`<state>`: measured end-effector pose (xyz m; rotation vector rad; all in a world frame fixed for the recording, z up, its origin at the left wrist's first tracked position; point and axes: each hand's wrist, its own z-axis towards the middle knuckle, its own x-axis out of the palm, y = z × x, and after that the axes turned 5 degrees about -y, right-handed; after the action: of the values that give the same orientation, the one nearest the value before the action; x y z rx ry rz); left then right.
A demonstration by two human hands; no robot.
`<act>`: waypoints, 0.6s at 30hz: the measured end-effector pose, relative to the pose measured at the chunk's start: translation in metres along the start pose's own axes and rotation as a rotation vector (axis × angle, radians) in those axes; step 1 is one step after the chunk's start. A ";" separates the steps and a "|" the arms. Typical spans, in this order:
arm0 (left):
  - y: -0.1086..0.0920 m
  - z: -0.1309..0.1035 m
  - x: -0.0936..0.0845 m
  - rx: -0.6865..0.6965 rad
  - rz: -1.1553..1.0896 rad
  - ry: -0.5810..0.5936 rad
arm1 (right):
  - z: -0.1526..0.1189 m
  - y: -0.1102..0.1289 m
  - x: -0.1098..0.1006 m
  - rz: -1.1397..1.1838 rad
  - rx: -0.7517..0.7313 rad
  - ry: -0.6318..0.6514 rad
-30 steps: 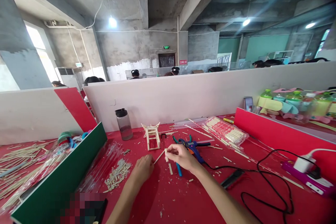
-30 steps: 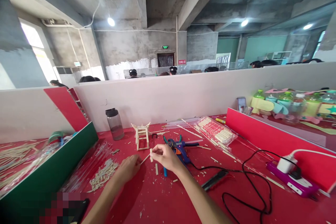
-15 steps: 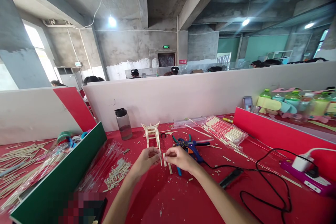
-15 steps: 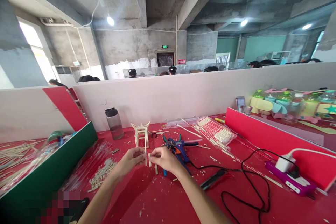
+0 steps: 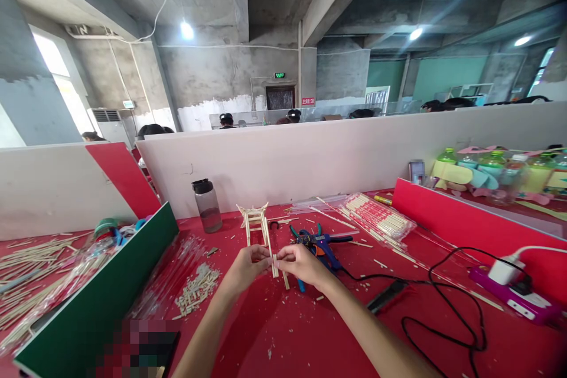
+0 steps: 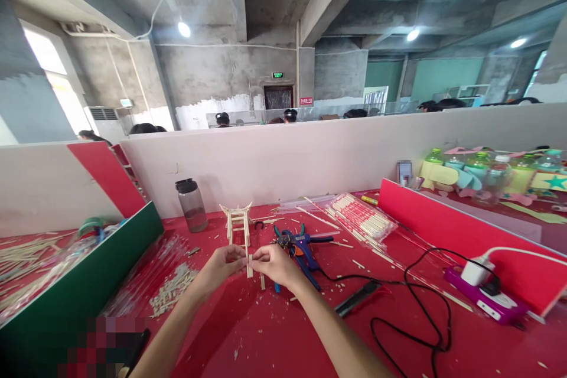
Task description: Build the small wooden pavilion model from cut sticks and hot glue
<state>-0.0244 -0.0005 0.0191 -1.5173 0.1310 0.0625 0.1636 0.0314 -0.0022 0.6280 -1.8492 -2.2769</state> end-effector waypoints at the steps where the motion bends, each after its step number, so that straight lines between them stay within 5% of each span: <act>1: 0.001 0.000 0.000 0.006 0.004 -0.007 | 0.000 0.000 0.000 0.001 -0.003 -0.004; 18: 0.003 -0.001 0.002 0.040 0.023 0.010 | -0.001 0.005 0.001 0.073 0.001 -0.009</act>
<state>-0.0226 -0.0016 0.0162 -1.4760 0.1569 0.0706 0.1622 0.0285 0.0018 0.5416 -1.8457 -2.2365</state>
